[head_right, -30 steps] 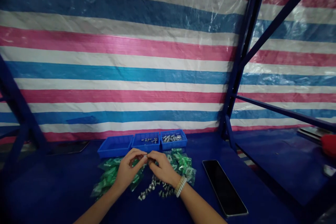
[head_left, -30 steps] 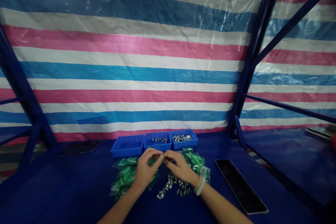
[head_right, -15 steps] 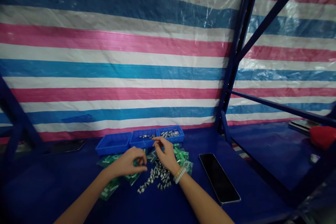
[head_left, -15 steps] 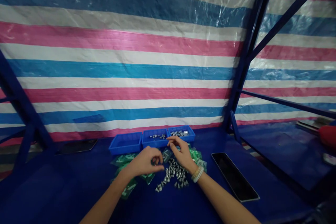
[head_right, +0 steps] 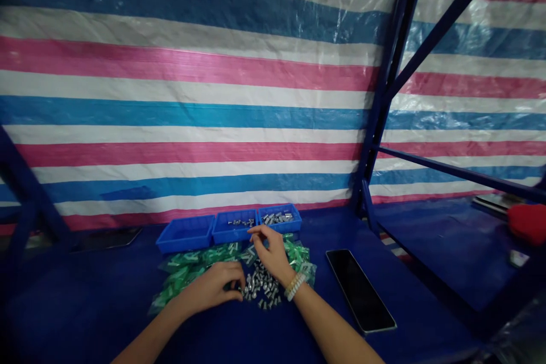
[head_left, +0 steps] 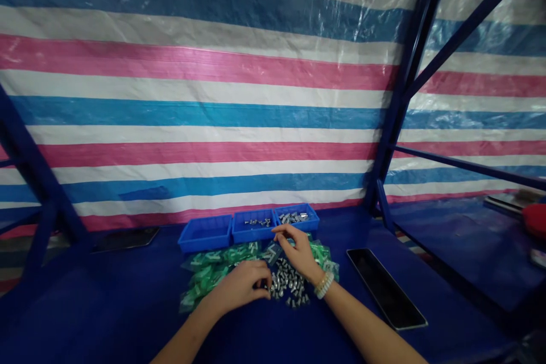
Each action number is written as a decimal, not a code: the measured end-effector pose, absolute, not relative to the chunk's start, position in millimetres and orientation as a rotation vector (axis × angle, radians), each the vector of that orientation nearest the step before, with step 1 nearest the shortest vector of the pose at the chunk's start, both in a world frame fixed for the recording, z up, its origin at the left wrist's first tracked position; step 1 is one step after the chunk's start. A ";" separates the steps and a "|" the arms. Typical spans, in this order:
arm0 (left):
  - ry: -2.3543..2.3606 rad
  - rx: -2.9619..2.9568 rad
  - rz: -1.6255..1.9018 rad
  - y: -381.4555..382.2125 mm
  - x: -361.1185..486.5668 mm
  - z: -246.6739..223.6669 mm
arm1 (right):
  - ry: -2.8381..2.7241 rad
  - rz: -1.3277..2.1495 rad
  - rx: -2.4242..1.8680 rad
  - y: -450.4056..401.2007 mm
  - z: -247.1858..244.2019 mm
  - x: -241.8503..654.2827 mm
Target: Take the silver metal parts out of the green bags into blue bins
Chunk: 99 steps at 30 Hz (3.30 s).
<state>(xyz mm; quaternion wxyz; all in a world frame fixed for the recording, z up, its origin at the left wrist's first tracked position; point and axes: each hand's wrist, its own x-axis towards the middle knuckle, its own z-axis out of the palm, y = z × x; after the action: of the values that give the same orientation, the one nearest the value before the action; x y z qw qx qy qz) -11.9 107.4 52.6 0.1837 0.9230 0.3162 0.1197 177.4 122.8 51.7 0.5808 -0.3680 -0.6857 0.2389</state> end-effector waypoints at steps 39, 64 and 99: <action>1.050 1.871 1.267 107.7 -9.2 53.7 | -1.839 0.345 -0.633 110.3 63.6 171.0; 1.215 2.314 1.148 166.8 -12.2 85.9 | -1.577 0.425 -0.790 116.9 51.1 172.0; 0.954 2.067 1.227 122.9 -12.9 73.2 | -1.882 0.314 -0.594 115.6 54.4 173.4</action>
<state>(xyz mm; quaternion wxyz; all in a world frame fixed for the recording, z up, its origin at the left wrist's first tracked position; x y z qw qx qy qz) -12.9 122.9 73.2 0.2741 0.7686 0.3547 0.4564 173.4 115.6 54.4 0.5411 -0.2499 -0.7920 0.1321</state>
